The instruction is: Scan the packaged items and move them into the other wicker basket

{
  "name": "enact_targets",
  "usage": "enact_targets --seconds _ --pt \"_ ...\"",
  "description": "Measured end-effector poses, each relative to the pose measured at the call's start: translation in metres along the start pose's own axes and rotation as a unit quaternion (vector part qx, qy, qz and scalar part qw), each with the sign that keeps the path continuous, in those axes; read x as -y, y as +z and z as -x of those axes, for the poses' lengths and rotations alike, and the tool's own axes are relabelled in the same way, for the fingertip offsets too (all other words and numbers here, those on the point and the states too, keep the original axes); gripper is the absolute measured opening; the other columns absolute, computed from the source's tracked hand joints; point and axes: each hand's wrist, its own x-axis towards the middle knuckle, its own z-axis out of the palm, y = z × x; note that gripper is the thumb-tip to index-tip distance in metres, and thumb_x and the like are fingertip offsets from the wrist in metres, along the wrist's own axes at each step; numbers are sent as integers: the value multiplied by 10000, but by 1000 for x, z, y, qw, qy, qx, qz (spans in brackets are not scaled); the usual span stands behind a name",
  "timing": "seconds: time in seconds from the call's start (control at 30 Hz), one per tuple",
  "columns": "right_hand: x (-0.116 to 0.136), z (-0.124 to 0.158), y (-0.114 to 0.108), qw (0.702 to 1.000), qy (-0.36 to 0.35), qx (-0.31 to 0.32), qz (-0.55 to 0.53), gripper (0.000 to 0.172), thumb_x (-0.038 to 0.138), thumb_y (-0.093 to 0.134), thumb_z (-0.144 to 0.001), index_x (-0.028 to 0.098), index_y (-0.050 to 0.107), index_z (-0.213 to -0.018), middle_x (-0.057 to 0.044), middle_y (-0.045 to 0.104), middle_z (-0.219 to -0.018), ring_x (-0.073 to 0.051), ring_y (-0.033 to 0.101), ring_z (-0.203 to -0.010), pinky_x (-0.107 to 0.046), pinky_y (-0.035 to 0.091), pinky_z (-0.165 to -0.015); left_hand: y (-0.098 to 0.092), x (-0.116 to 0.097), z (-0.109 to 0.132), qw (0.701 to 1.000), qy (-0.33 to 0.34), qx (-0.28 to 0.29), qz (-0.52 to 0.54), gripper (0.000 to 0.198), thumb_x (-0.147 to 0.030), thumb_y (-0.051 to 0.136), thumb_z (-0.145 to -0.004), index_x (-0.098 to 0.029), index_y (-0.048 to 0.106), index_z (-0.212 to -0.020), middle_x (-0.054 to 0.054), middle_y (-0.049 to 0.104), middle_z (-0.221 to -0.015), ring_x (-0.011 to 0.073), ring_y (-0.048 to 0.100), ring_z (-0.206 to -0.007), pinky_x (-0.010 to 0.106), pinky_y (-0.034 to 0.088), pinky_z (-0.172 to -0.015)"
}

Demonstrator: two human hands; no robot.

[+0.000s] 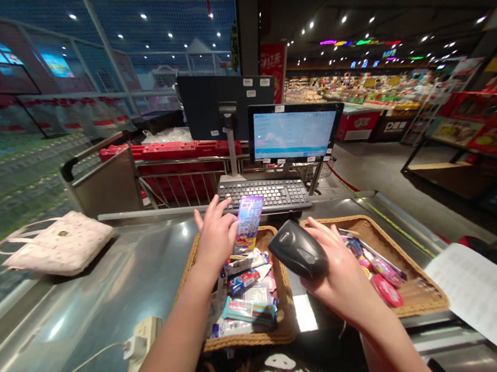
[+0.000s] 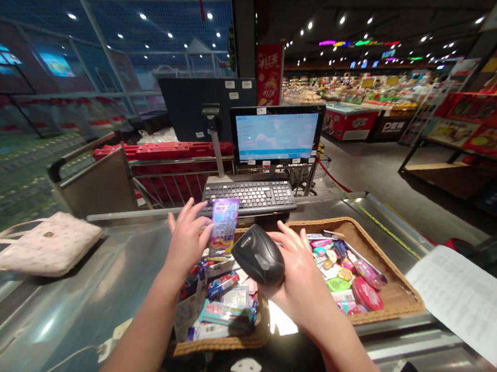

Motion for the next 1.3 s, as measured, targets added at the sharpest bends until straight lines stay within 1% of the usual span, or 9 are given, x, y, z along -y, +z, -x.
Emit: enact_targets --seconds 0.23,0.37,0.57,0.73,0.87,0.93,1.03,1.17,1.3 --pt "-4 5 3 1000 7 10 7 477 190 603 -745 250 630 -1218 -118 622 -1316 -410 396 -1407 -757 216 -1116 4 11 8 999 -20 37 0 188 -224 525 -908 -217 676 -795 58 584 -1402 325 328 -1456 758 105 -1126" --pt "-6 7 4 1000 18 18 5 442 225 620 -767 255 638 -1208 -118 625 -1314 -407 409 -1399 -746 231 -1119 13 19 17 997 -31 71 -5 207 -233 519 -910 -222 697 -804 63 595 -1387 331 348 -1443 764 108 -1118" --pt "-11 8 8 1000 18 19 -3 383 209 628 -770 242 666 -1150 -109 640 -1284 -381 428 -1390 -675 294 -1133 25 28 29 986 -65 156 -9 216 -225 528 -877 -229 715 -769 63 637 -1332 337 410 -1397 744 118 -1123" --pt "-17 10 10 999 25 25 -16 358 194 632 -747 229 683 -1100 -115 651 -1253 -391 434 -1381 -675 298 -1130 40 40 40 963 -93 246 -55 236 -186 528 -836 -217 707 -686 81 715 -1161 336 524 -1277 750 153 -1099" --pt "-21 10 8 999 35 26 -19 343 212 631 -758 225 681 -1096 -120 655 -1235 -393 447 -1366 -687 288 -1128 51 45 47 953 -96 268 -105 113 -179 610 -773 -191 690 -692 125 706 -1129 376 460 -1333 767 135 -1084" --pt "-23 10 6 999 36 25 -19 332 201 624 -758 226 683 -1083 -117 654 -1233 -386 451 -1364 -670 300 -1131 54 44 47 950 -89 273 -123 55 -200 657 -761 -191 678 -711 124 684 -1187 371 430 -1364 756 138 -1095" --pt "-28 11 3 999 41 26 -13 321 194 614 -763 230 682 -1074 -111 655 -1239 -387 446 -1368 -668 300 -1131 54 34 40 958 -80 255 -107 87 -247 653 -809 -191 668 -743 126 630 -1315 369 393 -1401 760 149 -1097" --pt "-39 16 -2 998 62 19 -8 386 185 615 -753 216 656 -1135 -116 632 -1302 -385 422 -1390 -664 292 -1143 52 14 27 973 -41 220 -57 107 -264 611 -859 -202 670 -795 114 602 -1371 371 366 -1425 756 137 -1113" --pt "-57 25 -7 997 73 15 -11 459 133 626 -702 216 646 -1153 -99 651 -1268 -364 443 -1378 -612 306 -1163 59 -12 15 975 5 222 -29 92 -291 632 -861 -215 674 -834 102 585 -1400 360 345 -1442 740 123 -1132"
